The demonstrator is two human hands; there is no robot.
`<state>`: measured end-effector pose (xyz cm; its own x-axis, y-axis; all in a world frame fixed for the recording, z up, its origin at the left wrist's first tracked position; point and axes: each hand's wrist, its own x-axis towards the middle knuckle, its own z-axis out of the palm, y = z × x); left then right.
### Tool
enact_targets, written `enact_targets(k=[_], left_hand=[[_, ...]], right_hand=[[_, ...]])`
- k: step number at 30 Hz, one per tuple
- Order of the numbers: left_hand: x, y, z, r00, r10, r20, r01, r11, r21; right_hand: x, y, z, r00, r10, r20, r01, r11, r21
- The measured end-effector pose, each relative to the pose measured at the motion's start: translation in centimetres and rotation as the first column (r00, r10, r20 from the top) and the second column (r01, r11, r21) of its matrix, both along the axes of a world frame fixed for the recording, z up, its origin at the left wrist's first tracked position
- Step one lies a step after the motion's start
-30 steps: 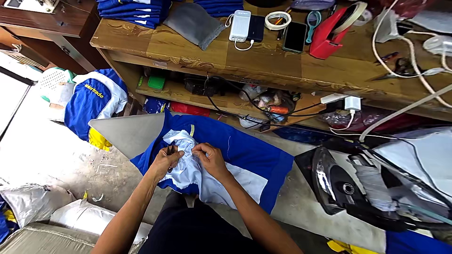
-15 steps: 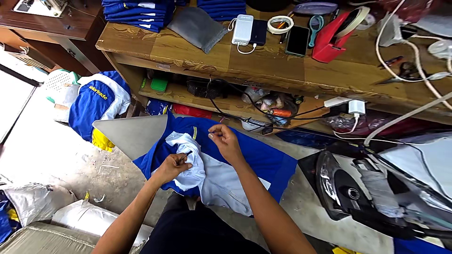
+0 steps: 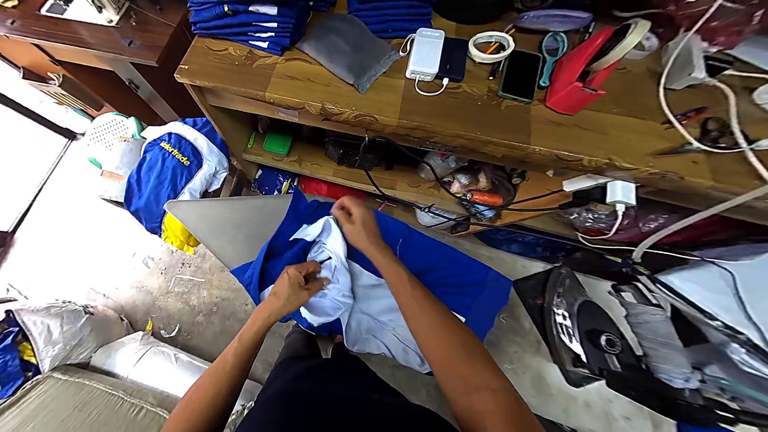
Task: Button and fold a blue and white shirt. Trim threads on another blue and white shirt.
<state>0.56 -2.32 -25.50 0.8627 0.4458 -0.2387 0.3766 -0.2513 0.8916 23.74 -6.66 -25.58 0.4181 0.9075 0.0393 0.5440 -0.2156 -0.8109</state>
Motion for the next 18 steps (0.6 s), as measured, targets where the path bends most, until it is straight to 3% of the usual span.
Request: enact_targets(k=[3, 5, 6, 8, 11, 14, 18], left_hand=[[-1.3, 2.0, 0.8, 0.963, 0.239, 0.123, -0.245, 0.969, 0.036], [-2.4, 3.6, 1.1, 0.908, 0.381, 0.173, -0.405, 0.904, 0.138], [-3.1, 4.5, 1.2, 0.892, 0.433, 0.131, -0.452, 0.861, 0.233], [-4.6, 6.4, 1.5, 0.876, 0.472, -0.100, -0.406, 0.832, 0.378], [-6.0, 7.2, 0.2, 0.853, 0.378, -0.360, -0.228, 0.890, 0.395], [-5.7, 6.6, -0.8, 0.870, 0.328, -0.368, -0.148, 0.886, 0.440], [-3.1, 10.5, 1.8, 0.873, 0.378, -0.306, -0.207, 0.858, 0.470]], right_hand=[[4.2, -3.2, 0.7, 0.928, -0.274, -0.250, 0.299, 0.952, 0.068], [6.6, -7.3, 0.8, 0.902, -0.376, -0.211, 0.393, 0.918, 0.046], [7.5, -9.9, 0.8, 0.912, -0.395, -0.115, 0.399, 0.917, 0.019], [8.2, -16.1, 0.4, 0.940, -0.321, 0.116, 0.336, 0.929, -0.156], [5.2, -25.3, -1.2, 0.941, -0.184, 0.283, 0.290, 0.871, -0.398], [0.3, -30.8, -4.4, 0.925, -0.193, 0.327, 0.303, 0.895, -0.328], [0.5, -30.4, -4.5, 0.920, -0.134, 0.367, 0.259, 0.913, -0.315]])
